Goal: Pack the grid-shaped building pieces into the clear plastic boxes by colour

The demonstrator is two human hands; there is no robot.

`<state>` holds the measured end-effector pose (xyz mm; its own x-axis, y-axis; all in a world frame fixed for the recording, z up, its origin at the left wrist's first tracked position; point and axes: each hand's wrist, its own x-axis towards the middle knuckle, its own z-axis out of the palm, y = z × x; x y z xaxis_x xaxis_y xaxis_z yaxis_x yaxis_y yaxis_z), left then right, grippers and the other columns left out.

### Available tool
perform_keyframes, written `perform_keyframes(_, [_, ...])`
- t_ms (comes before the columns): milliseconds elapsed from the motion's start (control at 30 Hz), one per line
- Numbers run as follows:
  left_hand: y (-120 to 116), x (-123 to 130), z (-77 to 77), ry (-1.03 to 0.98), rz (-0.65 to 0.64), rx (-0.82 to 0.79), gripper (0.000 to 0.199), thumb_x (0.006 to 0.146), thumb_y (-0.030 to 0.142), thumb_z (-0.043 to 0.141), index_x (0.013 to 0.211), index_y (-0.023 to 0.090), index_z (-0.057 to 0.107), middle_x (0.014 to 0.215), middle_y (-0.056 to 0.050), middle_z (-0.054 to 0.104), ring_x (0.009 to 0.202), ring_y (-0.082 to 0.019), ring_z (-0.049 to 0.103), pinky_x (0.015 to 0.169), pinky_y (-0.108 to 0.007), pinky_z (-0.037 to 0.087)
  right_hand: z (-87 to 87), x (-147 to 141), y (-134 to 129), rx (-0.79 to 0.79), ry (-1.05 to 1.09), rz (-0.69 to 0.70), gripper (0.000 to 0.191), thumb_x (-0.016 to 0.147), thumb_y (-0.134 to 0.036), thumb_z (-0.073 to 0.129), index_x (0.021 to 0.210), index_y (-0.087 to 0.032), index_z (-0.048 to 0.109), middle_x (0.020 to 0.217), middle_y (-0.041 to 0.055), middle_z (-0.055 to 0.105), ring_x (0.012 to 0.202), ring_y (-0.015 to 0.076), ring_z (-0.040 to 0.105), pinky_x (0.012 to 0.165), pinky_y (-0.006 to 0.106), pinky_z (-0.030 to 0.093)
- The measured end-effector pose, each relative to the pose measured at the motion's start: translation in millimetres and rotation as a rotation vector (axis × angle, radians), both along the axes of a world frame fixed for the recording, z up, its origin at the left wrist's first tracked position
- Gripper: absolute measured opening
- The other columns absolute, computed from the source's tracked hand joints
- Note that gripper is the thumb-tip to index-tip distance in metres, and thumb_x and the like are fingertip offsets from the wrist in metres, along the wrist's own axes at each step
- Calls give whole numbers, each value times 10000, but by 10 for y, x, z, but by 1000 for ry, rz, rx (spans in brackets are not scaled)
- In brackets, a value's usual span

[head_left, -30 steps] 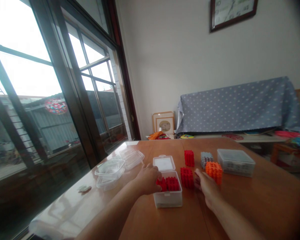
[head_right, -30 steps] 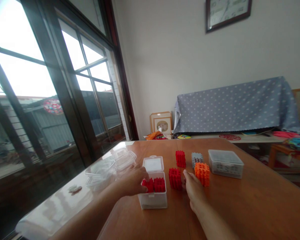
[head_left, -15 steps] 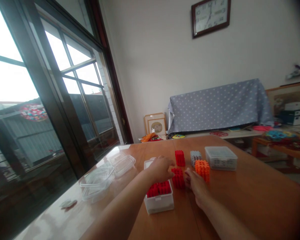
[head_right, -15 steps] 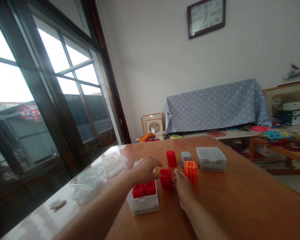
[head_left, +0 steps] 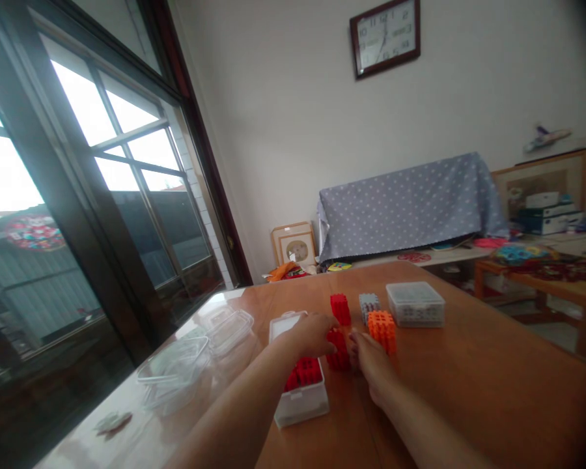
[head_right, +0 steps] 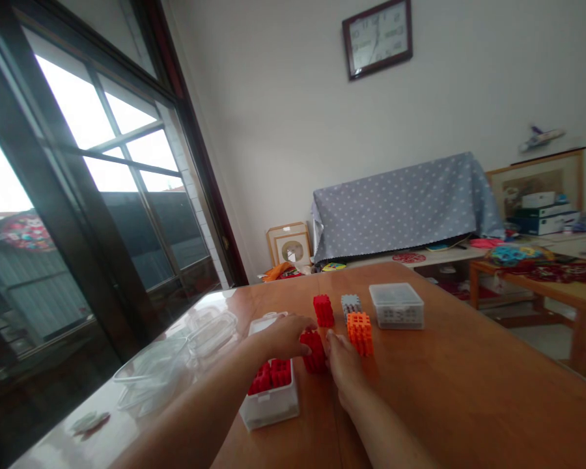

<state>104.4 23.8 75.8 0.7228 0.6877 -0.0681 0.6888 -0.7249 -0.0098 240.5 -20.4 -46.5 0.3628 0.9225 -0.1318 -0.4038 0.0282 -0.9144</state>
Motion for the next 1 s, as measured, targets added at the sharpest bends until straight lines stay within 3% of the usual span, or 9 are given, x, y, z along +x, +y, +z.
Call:
perform_keyframes(267, [-108,-78,131,-103,32,76,414,752,372,703,1142,253,638,1144,-61,668,1047,-270,624,886,-365,504,8,13,-12,-15,-29,-3,316,769,-515,642,670,-240,522,582,-43,549,558,157,536,543,270,424])
perform_keyframes(533, [-462,-559,373,-192,57,78,345,778,326,676,1110,238,638,1129,-61,634,1055,-245,605,898,-334,498,-88,24,41,-29,-48,-1,331,746,-541,667,692,-236,550,628,-34,583,625,170,575,577,281,464])
perform_keyframes(733, [-657,-823,306,-180,137,64,332,758,309,680,1082,241,651,1101,-58,647,1014,-239,619,872,-323,513,-132,34,53,-44,-62,1,332,746,-557,671,732,-239,580,673,-35,600,677,180,592,595,281,475])
perform_keyframes(1000, [-740,-753,271,-46,147,51,367,760,375,687,1101,241,680,1114,-76,674,1018,-281,629,875,-372,522,-154,48,57,-33,-57,9,320,724,-553,689,759,-248,597,651,-34,617,654,194,608,582,296,476])
